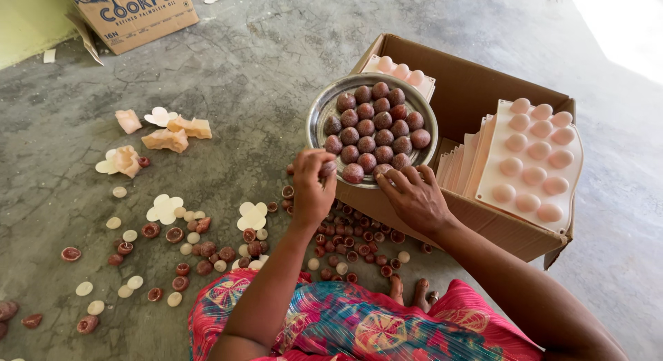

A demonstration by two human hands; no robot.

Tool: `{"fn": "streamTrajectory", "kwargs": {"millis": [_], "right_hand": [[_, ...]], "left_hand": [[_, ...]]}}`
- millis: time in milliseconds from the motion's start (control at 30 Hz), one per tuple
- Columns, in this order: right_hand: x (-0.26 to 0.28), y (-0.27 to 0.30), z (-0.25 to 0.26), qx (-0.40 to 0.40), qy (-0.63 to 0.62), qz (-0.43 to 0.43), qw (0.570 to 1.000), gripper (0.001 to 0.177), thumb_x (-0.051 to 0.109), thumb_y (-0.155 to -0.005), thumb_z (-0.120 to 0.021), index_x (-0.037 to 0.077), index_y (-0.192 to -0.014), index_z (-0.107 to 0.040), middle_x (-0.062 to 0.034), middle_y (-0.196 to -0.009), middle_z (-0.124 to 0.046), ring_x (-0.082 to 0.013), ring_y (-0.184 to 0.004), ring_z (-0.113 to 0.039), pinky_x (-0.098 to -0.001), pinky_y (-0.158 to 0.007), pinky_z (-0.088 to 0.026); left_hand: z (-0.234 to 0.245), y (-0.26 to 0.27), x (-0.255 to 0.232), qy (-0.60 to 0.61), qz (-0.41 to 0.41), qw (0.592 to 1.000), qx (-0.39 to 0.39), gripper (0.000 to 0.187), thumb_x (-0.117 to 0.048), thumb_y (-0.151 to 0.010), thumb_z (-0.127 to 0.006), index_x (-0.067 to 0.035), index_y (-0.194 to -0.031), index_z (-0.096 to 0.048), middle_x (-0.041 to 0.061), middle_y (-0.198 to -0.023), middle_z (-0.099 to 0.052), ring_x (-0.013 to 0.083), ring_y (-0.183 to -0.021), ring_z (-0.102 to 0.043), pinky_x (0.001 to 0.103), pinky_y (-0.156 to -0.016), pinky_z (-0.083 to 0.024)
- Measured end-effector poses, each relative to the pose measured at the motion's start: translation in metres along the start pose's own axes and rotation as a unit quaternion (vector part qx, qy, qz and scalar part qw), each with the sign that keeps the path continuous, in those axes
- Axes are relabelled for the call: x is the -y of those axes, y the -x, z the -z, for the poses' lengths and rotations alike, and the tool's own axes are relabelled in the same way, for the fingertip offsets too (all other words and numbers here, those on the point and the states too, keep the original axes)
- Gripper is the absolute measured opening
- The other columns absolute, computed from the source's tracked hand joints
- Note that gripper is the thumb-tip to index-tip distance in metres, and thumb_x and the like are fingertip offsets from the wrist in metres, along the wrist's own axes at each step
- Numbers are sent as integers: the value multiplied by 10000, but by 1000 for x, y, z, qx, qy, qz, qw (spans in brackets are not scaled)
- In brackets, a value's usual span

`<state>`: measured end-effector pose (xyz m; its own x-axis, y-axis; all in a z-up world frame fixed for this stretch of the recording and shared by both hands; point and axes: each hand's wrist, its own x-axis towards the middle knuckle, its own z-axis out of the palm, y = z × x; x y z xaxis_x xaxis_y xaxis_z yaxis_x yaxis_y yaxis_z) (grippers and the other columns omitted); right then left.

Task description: The person sits on the floor and assembles small round candles by hand. They pick up a candle base and a wick from the floor, insert the wick into the base, and place the finished candle into a metal bowl. The process is repeated continuously with materials scattered around the workspace.

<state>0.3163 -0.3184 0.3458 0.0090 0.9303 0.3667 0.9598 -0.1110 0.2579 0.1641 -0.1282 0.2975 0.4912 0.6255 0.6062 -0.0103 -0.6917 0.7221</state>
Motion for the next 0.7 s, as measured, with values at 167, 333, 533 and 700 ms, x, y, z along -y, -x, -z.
{"fn": "streamTrajectory", "kwargs": {"millis": [167,333,533,700], "right_hand": [[2,-3,4,-6,1,-2,1000,465,134,-875,-645,121,-1338,-610,-38,-1237,-572,-207,-1115,-550,-443,-1019,-391],[-1,-4,6,-10,2,-2,1000,475,132,-866,-651,109,-1338,-610,-46,-1242,-577,-216,-1110,-557,-448,-1011,-392],[1,-3,4,-8,11,2,1000,498,109,-854,-655,107,-1350,-614,-42,-1261,-579,-216,-1121,-559,-446,-1023,-389],[0,-2,4,-5,3,-1,1000,512,99,-848,-656,110,-1357,-613,-42,-1268,-578,-220,-1127,-554,-449,-1037,-377]], "left_hand": [[-7,-27,10,-62,-91,992,63,367,-15,-834,-791,-36,-1184,-683,141,-1236,-554,313,-1120,-572,390,-962,-550],[3,-37,13,-14,-57,987,152,377,-86,-864,-789,-60,-1232,-714,131,-1238,-626,326,-1209,-570,424,-1016,-511],[12,-39,16,47,-43,970,235,450,2,-922,-651,-111,-1357,-673,107,-1385,-633,294,-1322,-599,411,-1112,-517],[13,-41,11,-58,-75,971,221,541,-12,-852,-731,-173,-1354,-610,116,-1336,-567,333,-1335,-546,426,-1132,-483]]}}
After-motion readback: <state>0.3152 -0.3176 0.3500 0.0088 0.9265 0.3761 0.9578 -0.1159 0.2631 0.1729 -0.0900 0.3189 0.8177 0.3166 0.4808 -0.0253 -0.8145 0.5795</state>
